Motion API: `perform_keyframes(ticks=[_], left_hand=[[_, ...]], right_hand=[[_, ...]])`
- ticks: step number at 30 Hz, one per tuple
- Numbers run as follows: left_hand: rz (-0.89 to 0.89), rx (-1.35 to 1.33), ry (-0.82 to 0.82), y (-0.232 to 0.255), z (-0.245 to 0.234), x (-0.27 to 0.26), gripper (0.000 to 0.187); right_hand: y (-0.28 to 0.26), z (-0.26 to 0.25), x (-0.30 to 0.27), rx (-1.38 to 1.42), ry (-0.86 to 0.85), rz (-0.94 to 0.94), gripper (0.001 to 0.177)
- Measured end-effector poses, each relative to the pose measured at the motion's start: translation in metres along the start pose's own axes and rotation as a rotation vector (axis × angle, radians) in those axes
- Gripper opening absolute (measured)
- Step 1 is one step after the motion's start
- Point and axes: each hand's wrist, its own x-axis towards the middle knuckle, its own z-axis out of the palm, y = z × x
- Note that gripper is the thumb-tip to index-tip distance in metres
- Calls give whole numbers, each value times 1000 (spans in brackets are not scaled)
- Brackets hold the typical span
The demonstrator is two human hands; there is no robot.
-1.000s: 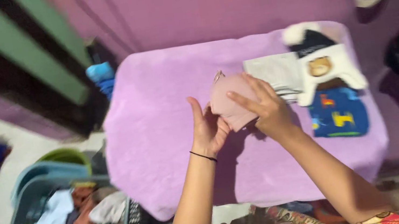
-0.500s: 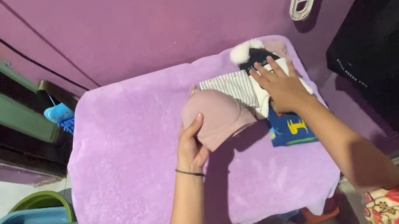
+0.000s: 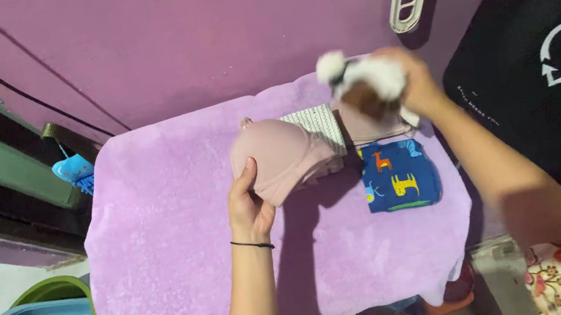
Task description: Folding various items of clothing from a laundry basket onto a surface.
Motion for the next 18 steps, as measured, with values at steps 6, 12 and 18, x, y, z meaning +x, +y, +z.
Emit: perform_keyframes(ticks=[6, 12, 18], left_hand=[[59, 33, -122, -30, 29, 48, 54], [7, 158, -184, -133, 44, 146, 42], [57, 938, 278, -197, 14, 196, 52]], right_hand=[[-119, 46, 5, 242, 534, 152, 51], [-130, 8, 4, 49, 415, -195, 65], [-119, 15, 1, -225, 492, -218, 73]])
